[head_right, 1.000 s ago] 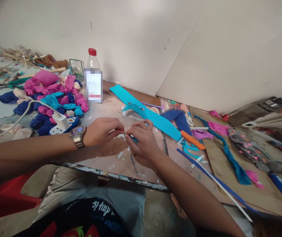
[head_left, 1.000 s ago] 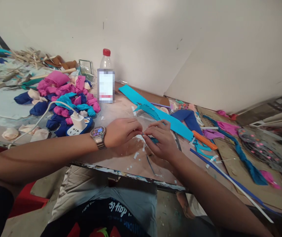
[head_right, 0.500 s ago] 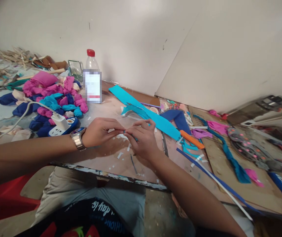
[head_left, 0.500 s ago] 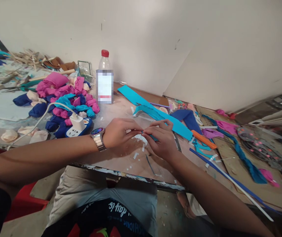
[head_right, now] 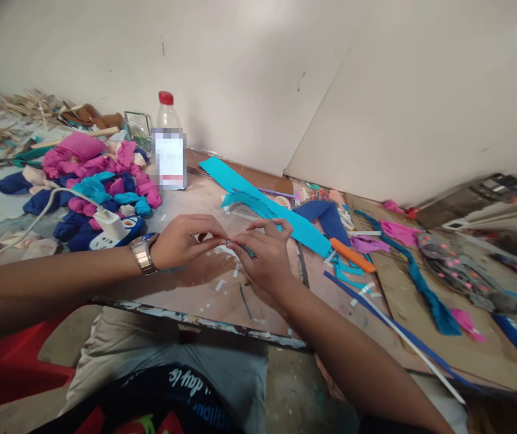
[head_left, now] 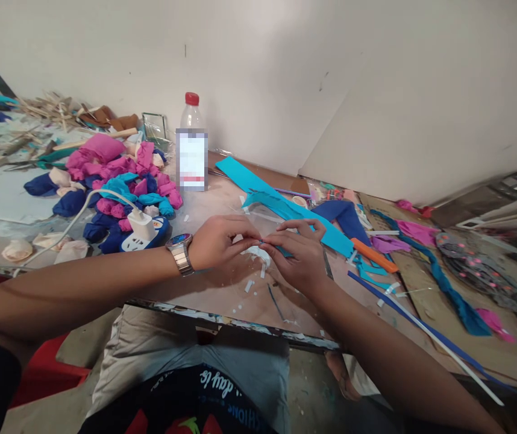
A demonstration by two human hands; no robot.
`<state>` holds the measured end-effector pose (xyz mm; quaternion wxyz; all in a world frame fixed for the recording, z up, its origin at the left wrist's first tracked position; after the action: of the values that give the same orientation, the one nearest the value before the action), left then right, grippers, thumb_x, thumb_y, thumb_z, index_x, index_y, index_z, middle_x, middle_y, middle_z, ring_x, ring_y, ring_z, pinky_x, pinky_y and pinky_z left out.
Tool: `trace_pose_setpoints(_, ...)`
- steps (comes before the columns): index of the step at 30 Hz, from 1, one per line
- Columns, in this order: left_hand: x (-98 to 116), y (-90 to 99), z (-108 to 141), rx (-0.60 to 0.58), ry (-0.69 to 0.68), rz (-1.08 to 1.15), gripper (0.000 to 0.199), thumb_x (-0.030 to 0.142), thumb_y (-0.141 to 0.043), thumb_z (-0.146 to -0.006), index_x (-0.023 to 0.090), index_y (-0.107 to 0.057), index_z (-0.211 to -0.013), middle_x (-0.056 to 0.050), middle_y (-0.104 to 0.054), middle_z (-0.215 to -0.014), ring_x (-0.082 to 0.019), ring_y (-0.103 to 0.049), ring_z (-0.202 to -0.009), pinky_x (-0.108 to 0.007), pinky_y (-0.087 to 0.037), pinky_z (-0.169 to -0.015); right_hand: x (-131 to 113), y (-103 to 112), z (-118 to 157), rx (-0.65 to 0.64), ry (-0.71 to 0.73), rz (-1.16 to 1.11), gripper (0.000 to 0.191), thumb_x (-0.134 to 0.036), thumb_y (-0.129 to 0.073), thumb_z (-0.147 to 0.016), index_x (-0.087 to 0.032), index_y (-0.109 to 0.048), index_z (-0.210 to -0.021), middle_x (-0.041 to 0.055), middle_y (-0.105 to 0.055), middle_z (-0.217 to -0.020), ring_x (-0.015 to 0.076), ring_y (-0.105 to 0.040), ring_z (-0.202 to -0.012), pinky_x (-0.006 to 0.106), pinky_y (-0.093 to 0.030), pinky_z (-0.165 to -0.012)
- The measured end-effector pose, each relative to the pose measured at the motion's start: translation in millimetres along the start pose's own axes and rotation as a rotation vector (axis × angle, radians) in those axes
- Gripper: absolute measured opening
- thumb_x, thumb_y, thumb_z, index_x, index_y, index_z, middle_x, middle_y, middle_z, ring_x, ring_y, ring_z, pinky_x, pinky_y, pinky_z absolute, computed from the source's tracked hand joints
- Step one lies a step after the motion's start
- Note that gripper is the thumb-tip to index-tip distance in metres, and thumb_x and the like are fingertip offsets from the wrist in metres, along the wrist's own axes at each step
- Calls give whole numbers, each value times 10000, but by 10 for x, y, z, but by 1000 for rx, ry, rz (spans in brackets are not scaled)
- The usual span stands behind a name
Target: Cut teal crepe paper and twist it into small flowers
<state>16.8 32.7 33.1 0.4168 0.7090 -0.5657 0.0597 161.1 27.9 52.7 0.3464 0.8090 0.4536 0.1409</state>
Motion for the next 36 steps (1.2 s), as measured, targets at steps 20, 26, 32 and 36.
trace_pose_setpoints(20, 21, -39, 11, -18, -18, 36, 175, 258, -590, -1024, 156, -732, -1012, -62, -741, -893, -150, -659, -774, -264, -486, -706, -15, 28, -1, 32, 11, 13, 147, -349, -762, -956, -251, -748, -847, -16, -799, -781, 239, -719, -940, 456, -301, -993)
trace_pose_setpoints(26, 10, -55, 11, -14, -5, 58, 178, 276, -609, -1025, 161, -745, -1024, -66, -764, -915, -156, -680, -800, -270, -503, -728, -4, 19, 2, 15, 2, 24, 153, -358, -750, -963, -256, -755, -849, -9, -804, -794, 239, -718, -946, 452, -303, -991)
trace_pose_setpoints(32, -25, -60, 16, 5, 26, 69, 177, 279, -638, -1016, 159, -767, -1025, -64, -781, -912, -147, -680, -773, -260, -507, -719, -2, 29, -6, 23, 1, 9, 118, -327, -774, -946, -253, -747, -859, -19, -798, -797, 238, -717, -948, 456, -293, -1011)
trace_pose_setpoints(36, -40, -73, 23, 2, 37, 90, 180, 281, -635, -1016, 164, -771, -1030, -67, -786, -923, -154, -691, -794, -265, -511, -729, -10, 34, -8, 33, 11, 3, 127, -336, -781, -941, -250, -738, -858, -22, -789, -779, 238, -716, -937, 453, -295, -1008)
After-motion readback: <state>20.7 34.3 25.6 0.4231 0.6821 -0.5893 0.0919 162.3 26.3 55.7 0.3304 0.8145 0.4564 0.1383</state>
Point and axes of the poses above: each hand's wrist, its own z-axis away from the middle knuckle, its own y-axis out of the back of the hand, x = y × z, the point moved 9 cm from there along -z, towards the middle knuckle
